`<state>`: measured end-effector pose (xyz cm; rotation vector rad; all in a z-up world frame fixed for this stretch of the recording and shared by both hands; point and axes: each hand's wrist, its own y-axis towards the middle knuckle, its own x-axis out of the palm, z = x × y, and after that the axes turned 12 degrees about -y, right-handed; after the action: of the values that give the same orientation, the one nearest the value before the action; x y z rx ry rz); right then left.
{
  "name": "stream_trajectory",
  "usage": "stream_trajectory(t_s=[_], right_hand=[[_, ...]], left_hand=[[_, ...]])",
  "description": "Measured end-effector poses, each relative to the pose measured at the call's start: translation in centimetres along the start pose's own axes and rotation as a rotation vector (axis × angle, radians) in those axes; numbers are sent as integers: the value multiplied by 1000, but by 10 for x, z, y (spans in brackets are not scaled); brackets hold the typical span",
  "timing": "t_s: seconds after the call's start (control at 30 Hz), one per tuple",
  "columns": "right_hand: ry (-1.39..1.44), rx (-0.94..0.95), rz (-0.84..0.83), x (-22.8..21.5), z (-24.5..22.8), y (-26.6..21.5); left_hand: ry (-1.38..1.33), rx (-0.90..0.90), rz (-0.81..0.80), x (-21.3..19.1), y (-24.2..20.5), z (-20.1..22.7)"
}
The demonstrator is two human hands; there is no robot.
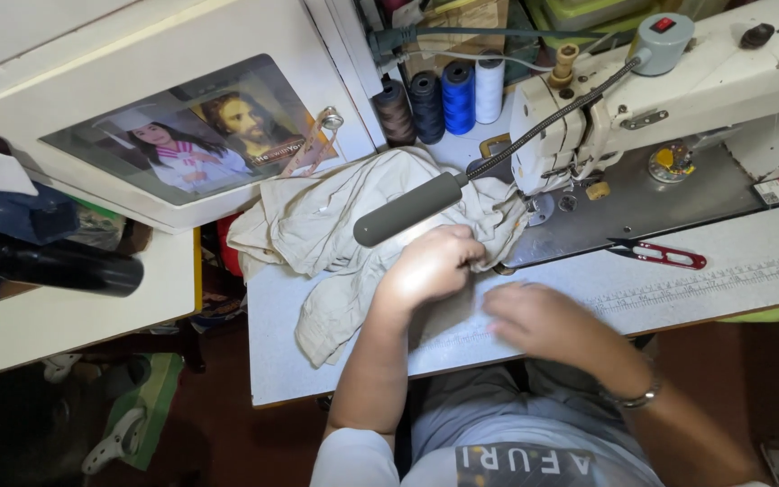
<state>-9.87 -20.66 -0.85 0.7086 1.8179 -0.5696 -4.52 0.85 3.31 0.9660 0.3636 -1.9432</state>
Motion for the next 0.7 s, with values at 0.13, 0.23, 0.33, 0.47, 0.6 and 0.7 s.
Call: stream_trajectory(t_s=[0.13,0.23,0.33,0.47,0.6,0.7], right_hand=[[-314,304,279,1,49,-17],[-462,253,447,10,63,-9],[-435,200,457,38,73,-1],[-393,208,531,35,52,0],[-459,218,485,40,46,-6],[-453,209,402,42,42,-18]], left_hand=[[-25,75,-150,19,2,12],[-73,51,-269,23,2,17],[-262,-35,-343,14,9,18],[-490,227,-3,26,15,24],[6,340,287,64,28,8],[317,176,289,83,31,-13]])
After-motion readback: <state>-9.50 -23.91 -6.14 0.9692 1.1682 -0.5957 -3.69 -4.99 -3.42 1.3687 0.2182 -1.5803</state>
